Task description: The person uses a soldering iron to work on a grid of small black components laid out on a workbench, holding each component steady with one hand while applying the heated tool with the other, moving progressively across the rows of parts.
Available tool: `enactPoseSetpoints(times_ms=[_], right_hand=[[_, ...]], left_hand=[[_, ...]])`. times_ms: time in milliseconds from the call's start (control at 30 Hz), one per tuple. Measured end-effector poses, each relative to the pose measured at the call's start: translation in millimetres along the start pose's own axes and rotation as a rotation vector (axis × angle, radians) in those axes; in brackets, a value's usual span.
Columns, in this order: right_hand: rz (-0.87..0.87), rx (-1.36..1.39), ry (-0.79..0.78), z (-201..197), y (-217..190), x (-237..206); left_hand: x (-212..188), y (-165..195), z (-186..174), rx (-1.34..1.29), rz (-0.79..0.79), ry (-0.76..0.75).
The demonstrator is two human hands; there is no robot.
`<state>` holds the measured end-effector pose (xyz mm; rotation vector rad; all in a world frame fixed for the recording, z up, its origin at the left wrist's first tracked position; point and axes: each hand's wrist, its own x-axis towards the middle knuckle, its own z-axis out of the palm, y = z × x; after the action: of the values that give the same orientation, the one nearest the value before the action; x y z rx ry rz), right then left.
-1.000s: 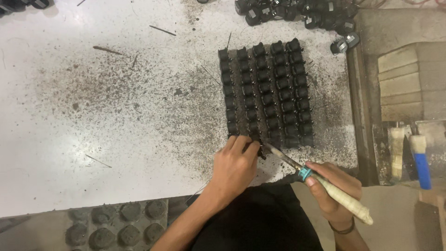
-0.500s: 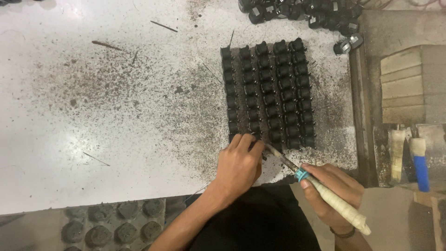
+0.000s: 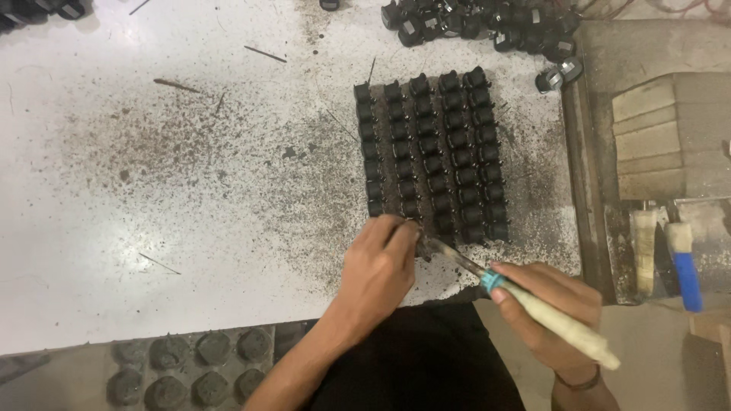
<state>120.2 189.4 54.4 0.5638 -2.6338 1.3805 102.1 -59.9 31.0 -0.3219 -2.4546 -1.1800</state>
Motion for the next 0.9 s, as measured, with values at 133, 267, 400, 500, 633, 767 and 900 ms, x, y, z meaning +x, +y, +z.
enactPoseSetpoints(times_ms=[133,267,400,500,633,767,900], right_hand=[[0.210,0.072,0.135,-2.0,10.0,-28.2],[0.096,0.000,0.110,5.7,7.0,-55.9],[0.085,0.042,0.121,9.5,3.1,-61.5],[0.093,0.053,0.118,9.6,2.2,-59.4],[0.163,0.001,0.103,8.9,2.5,-60.1],[0.111,0.002,0.107,11.9,4.1,-58.2],[0.059,-0.057,0.068,11.7,-2.7,-50.9]], left_hand=[[-9.1,0.0,-26.1,0.019,-0.038,0.188],[-24.7,-5.0,-15.8,-0.001,-0.054,-0.060],[-39.1,-7.3,2.3,0.003,-0.080,-0.150],[-43.6,-9.2,8.3,0.022,-0.014,-0.126],[-43.6,-10.0,12.8,-0.013,0.002,-0.153],[-43.4,-9.6,16.7,-0.021,0.008,-0.168],[-43.0,-7.7,21.2,-0.037,0.000,-0.180]])
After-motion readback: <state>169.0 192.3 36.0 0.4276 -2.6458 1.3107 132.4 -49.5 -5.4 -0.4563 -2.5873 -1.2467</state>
